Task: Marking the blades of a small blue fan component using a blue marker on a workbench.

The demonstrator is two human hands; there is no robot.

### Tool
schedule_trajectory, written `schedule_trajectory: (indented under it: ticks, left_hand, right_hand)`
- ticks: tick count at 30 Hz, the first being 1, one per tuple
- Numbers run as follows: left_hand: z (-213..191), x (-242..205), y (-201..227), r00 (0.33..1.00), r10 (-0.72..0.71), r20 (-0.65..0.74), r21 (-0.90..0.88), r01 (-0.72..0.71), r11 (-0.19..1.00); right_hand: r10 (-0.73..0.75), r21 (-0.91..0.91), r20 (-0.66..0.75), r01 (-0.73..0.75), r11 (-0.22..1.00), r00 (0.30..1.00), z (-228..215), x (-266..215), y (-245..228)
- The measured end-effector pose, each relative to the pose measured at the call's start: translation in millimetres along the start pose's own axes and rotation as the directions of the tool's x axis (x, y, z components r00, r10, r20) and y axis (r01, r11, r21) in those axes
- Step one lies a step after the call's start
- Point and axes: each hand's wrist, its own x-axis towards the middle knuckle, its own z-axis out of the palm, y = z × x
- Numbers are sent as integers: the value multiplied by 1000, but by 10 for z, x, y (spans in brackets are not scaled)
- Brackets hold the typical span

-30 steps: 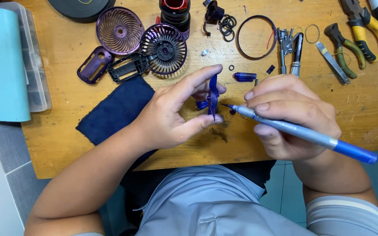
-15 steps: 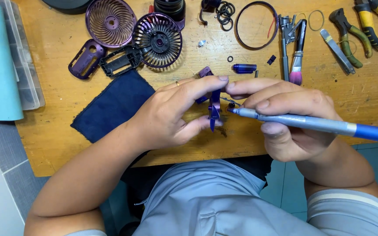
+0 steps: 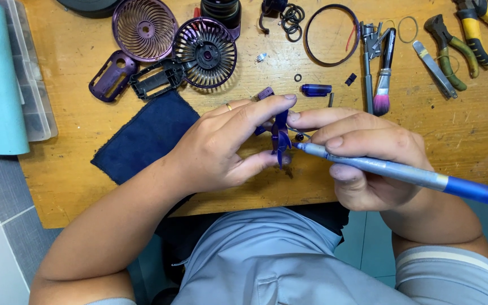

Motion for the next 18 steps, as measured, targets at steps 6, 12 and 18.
schedule_trajectory:
  ticks: [6, 12, 18]
  left_hand:
    - [-7, 6, 3, 1000, 20, -14, 45, -19, 999]
    - [-9, 14, 8, 1000, 22, -15, 44, -22, 999]
    - [0, 19, -2, 999, 31, -37, 61, -28, 998]
  right_hand:
    - [-18, -9, -12, 18, 1000, 1000, 28, 15, 32]
    - [0, -16, 17, 0, 1000, 1000, 16, 55, 6]
    - [-55, -60, 26, 56, 997, 998, 27, 100, 11]
